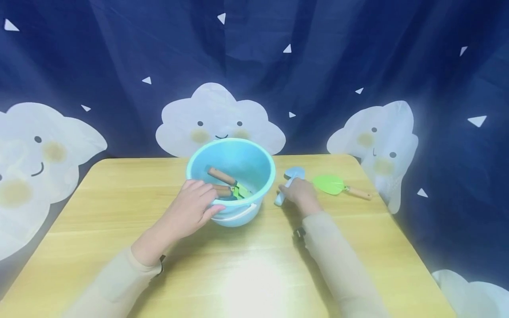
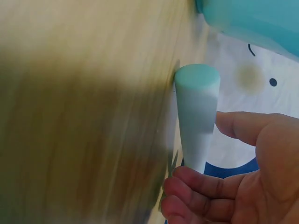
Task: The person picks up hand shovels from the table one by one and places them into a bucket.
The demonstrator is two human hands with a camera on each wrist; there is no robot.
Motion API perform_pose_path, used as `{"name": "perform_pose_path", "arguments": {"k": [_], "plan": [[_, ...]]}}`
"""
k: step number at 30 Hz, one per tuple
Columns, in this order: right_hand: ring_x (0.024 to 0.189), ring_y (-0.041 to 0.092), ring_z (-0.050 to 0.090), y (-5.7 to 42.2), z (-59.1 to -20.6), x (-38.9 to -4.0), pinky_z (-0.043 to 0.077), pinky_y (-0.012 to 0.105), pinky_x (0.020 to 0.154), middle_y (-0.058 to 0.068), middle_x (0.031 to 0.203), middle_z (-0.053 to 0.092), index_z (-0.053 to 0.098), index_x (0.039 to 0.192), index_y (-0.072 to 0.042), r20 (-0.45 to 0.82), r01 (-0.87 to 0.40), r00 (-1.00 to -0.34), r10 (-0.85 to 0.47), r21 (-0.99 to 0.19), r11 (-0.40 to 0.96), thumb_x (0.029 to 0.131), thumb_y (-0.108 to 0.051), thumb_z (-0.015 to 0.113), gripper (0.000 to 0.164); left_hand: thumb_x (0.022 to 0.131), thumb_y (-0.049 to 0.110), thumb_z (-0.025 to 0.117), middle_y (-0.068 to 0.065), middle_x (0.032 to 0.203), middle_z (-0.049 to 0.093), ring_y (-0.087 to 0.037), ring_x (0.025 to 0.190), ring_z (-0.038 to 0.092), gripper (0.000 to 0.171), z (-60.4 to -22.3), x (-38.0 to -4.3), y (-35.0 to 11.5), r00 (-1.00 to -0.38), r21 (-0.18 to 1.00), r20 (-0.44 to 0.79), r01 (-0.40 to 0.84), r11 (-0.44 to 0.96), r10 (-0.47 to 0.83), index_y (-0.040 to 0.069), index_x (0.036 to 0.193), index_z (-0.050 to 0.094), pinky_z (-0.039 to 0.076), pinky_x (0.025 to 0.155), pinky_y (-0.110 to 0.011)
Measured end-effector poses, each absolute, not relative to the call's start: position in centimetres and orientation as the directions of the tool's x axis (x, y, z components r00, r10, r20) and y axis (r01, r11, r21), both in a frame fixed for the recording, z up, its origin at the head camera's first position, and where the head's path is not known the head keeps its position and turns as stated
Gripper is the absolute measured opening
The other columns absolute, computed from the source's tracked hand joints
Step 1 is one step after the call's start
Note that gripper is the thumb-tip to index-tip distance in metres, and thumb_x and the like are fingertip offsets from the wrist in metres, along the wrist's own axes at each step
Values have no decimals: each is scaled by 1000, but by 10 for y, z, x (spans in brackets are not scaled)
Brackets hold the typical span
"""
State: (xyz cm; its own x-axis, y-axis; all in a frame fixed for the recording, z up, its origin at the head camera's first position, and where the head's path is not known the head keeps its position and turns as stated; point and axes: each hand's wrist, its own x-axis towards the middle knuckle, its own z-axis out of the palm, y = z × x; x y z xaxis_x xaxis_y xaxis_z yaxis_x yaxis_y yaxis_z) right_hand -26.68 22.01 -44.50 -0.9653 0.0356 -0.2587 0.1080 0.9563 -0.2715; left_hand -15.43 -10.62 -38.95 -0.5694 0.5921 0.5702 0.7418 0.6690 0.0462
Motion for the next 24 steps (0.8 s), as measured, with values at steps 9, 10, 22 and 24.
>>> {"name": "perform_pose_path", "arguments": {"k": [9, 10, 22, 24], "plan": [[83, 33, 60, 216, -451, -271, 50, 43, 71, 18, 90, 64, 66, 93, -1, -253, 100, -967, 35, -252, 962, 92, -64, 45, 67, 106, 56, 26, 2, 103, 66, -20, 89, 53, 59, -388, -155, -105, -573, 62, 560, 749, 659, 598, 12, 103, 65, 38, 89, -39], [81, 32, 59, 215, -451, -271, 49, 41, 69, 17, 88, 64, 65, 92, -1, -256, 107, -966, 40, -253, 962, 92, -63, 46, 65, 106, 56, 26, 2, 104, 67, -20, 89, 53, 58, -387, -155, -105, -572, 64, 561, 750, 658, 598, 12, 104, 65, 38, 88, -39], [79, 30, 57, 211, -453, -276, 46, 38, 66, 14, 85, 61, 62, 91, -2, -289, 126, -956, 51, -248, 961, 92, -57, 48, 57, 106, 55, 32, 1, 103, 67, -20, 87, 52, 55, -386, -154, -106, -572, 70, 565, 750, 657, 594, 11, 102, 65, 39, 88, -39], [79, 30, 57, 211, -452, -275, 45, 37, 65, 14, 84, 60, 62, 91, -2, -291, 136, -955, 58, -257, 957, 91, -56, 50, 55, 106, 55, 29, 2, 103, 67, -20, 86, 52, 57, -386, -154, -106, -575, 73, 564, 750, 658, 593, 12, 102, 66, 39, 88, -39]]}}
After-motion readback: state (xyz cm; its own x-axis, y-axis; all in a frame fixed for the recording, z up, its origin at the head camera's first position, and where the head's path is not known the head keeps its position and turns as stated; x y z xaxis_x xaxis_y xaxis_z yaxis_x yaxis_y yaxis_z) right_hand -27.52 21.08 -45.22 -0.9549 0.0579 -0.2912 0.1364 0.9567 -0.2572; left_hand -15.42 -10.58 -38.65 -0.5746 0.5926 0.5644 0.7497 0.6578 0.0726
